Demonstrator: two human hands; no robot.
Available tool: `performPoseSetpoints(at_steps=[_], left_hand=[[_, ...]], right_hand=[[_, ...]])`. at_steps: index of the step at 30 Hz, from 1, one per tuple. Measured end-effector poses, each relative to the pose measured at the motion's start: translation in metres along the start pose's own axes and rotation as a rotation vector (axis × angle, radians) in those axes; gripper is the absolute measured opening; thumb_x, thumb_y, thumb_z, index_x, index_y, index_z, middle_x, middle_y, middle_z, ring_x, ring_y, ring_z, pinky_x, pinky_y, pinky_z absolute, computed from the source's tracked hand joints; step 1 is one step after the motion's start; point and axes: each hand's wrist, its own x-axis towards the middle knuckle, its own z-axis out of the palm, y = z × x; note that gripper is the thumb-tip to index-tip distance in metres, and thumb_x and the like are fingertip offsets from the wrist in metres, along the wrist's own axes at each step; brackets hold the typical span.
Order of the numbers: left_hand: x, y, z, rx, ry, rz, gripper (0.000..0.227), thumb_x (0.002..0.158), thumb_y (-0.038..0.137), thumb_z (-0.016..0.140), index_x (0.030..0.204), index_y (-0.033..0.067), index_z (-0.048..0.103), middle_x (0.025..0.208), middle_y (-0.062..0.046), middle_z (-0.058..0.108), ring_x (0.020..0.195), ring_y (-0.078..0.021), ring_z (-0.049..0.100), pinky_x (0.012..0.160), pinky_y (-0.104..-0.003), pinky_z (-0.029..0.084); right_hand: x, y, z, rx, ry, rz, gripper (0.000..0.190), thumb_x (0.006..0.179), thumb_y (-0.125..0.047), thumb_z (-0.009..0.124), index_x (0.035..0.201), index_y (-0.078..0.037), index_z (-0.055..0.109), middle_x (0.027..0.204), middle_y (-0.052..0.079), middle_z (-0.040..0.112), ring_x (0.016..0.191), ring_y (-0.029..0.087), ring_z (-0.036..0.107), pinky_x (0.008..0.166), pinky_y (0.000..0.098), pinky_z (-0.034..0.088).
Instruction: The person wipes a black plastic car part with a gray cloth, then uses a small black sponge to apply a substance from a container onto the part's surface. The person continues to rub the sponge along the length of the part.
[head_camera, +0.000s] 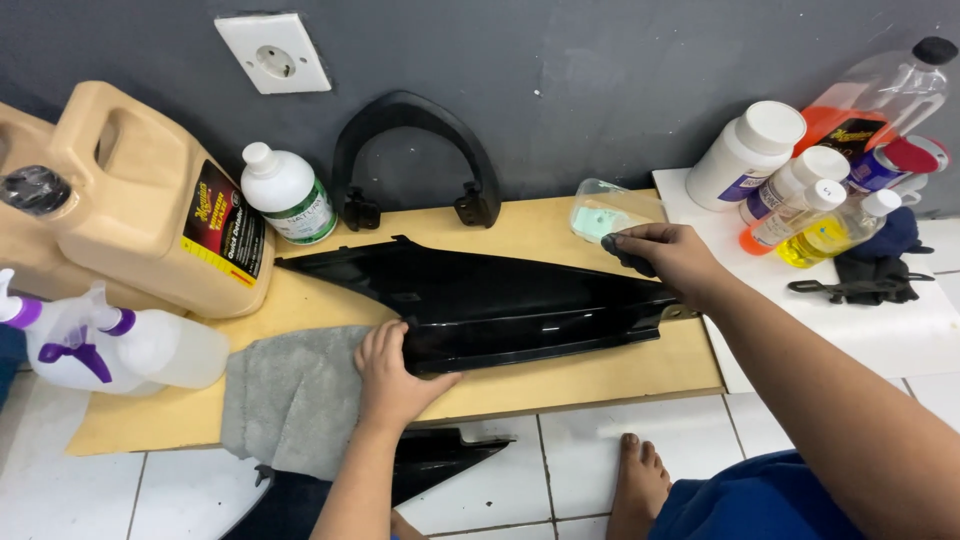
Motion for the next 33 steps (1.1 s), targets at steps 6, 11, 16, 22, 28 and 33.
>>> performPoseSetpoints(at_steps=[6, 11, 16, 22, 28, 33], left_hand=[[0.007, 0.029, -0.022, -0.034, 0.099, 0.06, 0.093, 0.05, 0.052, 0.097, 0.123, 0.0041, 0.062, 0.127, -0.011, 0.061, 0.125, -0.0341, 0.055, 0.106, -0.051, 0.044], [0.015, 0.066, -0.047, -0.044, 0.1, -0.002, 0.094, 0.049, 0.051, 0.096, 0.123, 0.004, 0.065, 0.128, -0.01, 0.061, 0.121, -0.0352, 0.059, 0.104, -0.048, 0.049], [0.022, 0.093, -0.063, -0.047, 0.04, -0.09, 0.095, 0.049, 0.052, 0.095, 0.125, 0.0031, 0.065, 0.128, -0.012, 0.062, 0.121, -0.0365, 0.06, 0.103, -0.047, 0.05], [0.029, 0.108, -0.077, -0.043, -0.125, -0.211, 0.094, 0.052, 0.046, 0.094, 0.131, 0.0038, 0.062, 0.132, -0.014, 0.058, 0.124, -0.0377, 0.058, 0.104, -0.046, 0.051], [0.048, 0.097, -0.079, -0.113, -0.333, -0.336, 0.091, 0.051, 0.041, 0.095, 0.13, 0.01, 0.065, 0.126, -0.01, 0.061, 0.127, -0.0322, 0.059, 0.102, -0.04, 0.052], [0.044, 0.088, -0.071, -0.217, -0.403, -0.399, 0.09, 0.039, 0.039, 0.098, 0.119, 0.009, 0.07, 0.119, -0.014, 0.067, 0.122, -0.032, 0.063, 0.099, -0.039, 0.053]], right_hand=[[-0.037, -0.016, 0.01, 0.048, -0.031, 0.104, 0.035, 0.085, -0.013, 0.078, 0.116, 0.003, 0.071, 0.097, 0.024, 0.071, 0.085, 0.031, 0.071, 0.072, 0.042, 0.059], [-0.033, -0.006, 0.019, 0.204, -0.05, 0.03, 0.03, 0.086, -0.009, 0.077, 0.111, 0.006, 0.071, 0.093, 0.021, 0.069, 0.085, 0.027, 0.071, 0.076, 0.0398, 0.061], [-0.042, -0.005, 0.028, 0.287, -0.079, -0.003, 0.029, 0.086, -0.006, 0.077, 0.11, 0.008, 0.07, 0.094, 0.023, 0.068, 0.087, 0.03, 0.072, 0.079, 0.0418, 0.062], [-0.098, -0.042, 0.044, 0.203, -0.111, -0.005, 0.032, 0.082, 0.0, 0.078, 0.111, 0.013, 0.069, 0.099, 0.026, 0.065, 0.093, 0.03, 0.068, 0.081, 0.0437, 0.061], [-0.094, -0.036, 0.055, -0.247, -0.134, -0.309, 0.029, 0.08, -0.015, 0.082, 0.106, -0.004, 0.078, 0.114, 0.013, 0.076, 0.115, 0.03, 0.069, 0.104, 0.0431, 0.047], [-0.101, -0.035, 0.086, -0.403, -0.092, -0.632, 0.037, 0.079, -0.013, 0.082, 0.116, -0.012, 0.075, 0.116, 0.007, 0.072, 0.113, 0.03, 0.068, 0.101, 0.0423, 0.051]])
